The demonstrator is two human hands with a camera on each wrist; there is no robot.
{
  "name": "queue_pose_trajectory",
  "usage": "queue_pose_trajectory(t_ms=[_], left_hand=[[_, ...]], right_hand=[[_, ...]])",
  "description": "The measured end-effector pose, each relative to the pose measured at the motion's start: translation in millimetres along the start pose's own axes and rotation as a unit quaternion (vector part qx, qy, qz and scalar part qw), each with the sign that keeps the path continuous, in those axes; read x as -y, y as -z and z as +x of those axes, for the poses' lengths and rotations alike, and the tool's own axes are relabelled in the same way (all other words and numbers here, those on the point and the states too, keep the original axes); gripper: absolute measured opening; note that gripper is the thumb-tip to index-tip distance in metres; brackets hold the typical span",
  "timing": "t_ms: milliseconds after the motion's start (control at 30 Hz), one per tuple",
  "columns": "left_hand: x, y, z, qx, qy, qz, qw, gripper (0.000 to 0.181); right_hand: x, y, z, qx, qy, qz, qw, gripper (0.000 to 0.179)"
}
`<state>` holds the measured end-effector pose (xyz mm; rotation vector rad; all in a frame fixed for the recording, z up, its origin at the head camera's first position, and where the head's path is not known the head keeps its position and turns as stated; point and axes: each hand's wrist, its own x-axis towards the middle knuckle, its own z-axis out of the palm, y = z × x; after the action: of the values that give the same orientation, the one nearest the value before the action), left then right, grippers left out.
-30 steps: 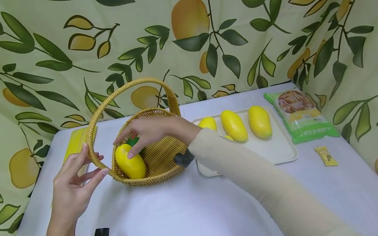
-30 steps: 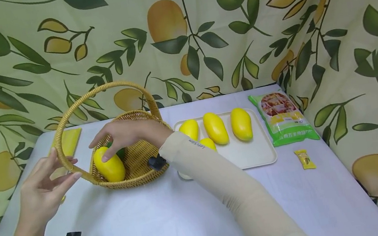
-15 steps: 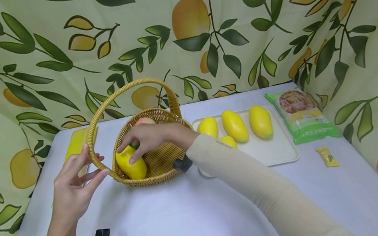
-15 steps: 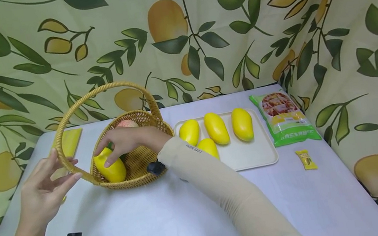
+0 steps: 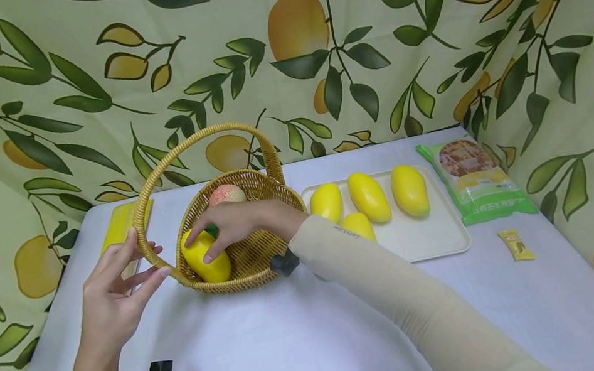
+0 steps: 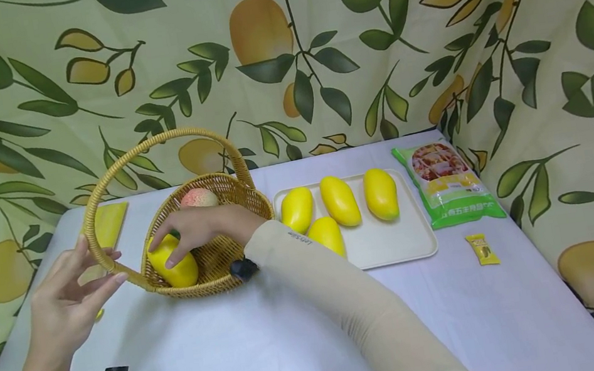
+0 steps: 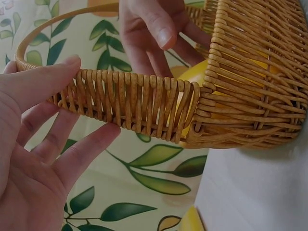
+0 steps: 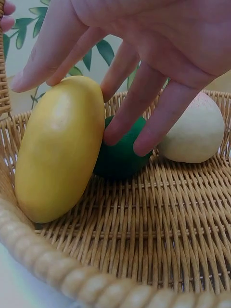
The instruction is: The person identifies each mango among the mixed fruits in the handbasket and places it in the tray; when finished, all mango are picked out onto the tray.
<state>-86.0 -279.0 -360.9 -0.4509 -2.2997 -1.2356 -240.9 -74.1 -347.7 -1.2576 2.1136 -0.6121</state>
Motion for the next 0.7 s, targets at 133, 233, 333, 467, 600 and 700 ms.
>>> queue_pose_trajectory(t_ms=[133,233,333,467,600,700], left_hand=[[-0.8,0.9,0.3,0.002,0.009,0.003,0.9999,0.091],[-1.0,0.9,0.5,0.003,0.012,0.001,0.9999,0.091],[-1.4,0.5,0.9,0.002,0.011,0.000,0.9999,0.091],[-2.3,0.1,1.5,0.002,0.007,-0.001,1.0000,0.091],[-2.2,0.0,1.0,0.000,-0.002,-0.002,1.0000,0.089],[-2.1,0.0,0.8,0.000,0.001,-0.003,1.0000,0.090]], right_hand=[[1.9,-0.3,0.8,0.000,0.002,0.003,1.0000,0.052],[2.4,-1.0,1.5,0.000,-0.001,0.005,1.0000,0.052],[1.9,-2.3,1.8,0.000,-0.005,0.009,1.0000,0.053],[0.9,-3.6,2.4,-0.003,-0.012,0.014,0.9998,0.052],[0.6,-4.1,3.9,-0.007,-0.014,0.025,0.9996,0.050],[-0.1,-4.0,5.3,-0.014,-0.013,0.040,0.9990,0.047]])
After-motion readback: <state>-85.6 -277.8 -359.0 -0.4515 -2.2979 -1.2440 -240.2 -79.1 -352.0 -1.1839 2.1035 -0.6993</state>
